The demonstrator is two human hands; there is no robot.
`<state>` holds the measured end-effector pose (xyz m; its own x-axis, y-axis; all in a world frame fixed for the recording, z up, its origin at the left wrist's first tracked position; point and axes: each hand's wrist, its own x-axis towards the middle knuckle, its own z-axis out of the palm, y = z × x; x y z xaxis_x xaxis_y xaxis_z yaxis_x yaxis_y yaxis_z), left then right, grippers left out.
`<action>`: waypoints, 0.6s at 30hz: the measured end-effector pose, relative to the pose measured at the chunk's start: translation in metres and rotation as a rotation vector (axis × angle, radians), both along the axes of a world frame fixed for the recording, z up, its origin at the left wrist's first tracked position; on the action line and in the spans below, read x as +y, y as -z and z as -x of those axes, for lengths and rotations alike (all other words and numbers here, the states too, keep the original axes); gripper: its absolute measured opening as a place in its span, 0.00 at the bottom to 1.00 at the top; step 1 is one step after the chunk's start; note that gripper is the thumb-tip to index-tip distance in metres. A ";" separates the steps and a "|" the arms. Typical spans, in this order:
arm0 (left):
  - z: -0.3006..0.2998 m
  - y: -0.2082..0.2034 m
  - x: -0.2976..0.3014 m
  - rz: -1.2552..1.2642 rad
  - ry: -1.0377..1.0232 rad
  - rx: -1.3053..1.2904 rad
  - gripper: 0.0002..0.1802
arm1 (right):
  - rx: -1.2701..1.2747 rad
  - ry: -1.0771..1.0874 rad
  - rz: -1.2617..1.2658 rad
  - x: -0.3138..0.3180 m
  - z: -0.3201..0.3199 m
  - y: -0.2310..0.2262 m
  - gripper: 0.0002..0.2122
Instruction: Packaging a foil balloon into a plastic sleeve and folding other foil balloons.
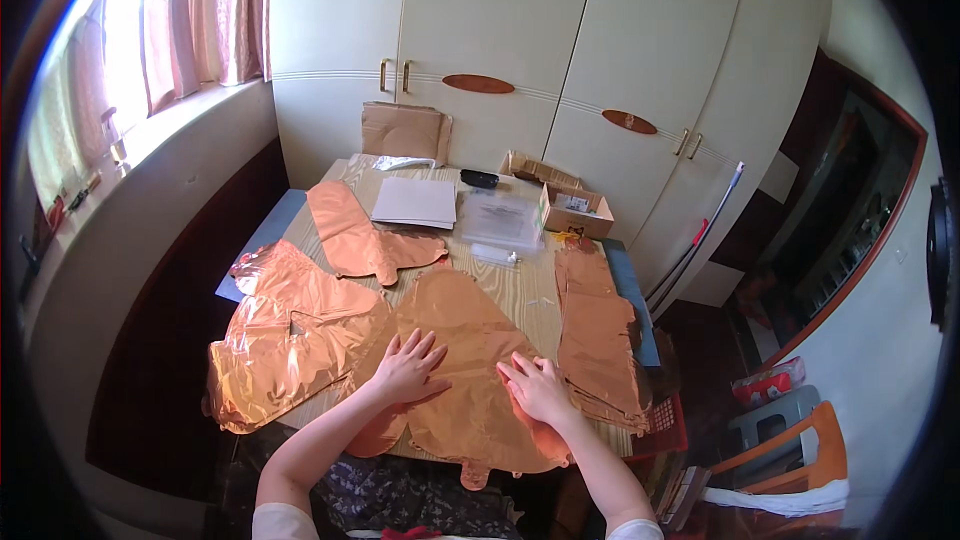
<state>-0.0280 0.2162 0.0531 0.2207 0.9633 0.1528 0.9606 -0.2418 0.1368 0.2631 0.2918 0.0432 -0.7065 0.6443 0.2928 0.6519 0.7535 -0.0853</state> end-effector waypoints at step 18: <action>0.003 -0.005 0.002 0.031 -0.010 -0.014 0.42 | 0.030 0.009 -0.035 0.001 -0.002 0.007 0.19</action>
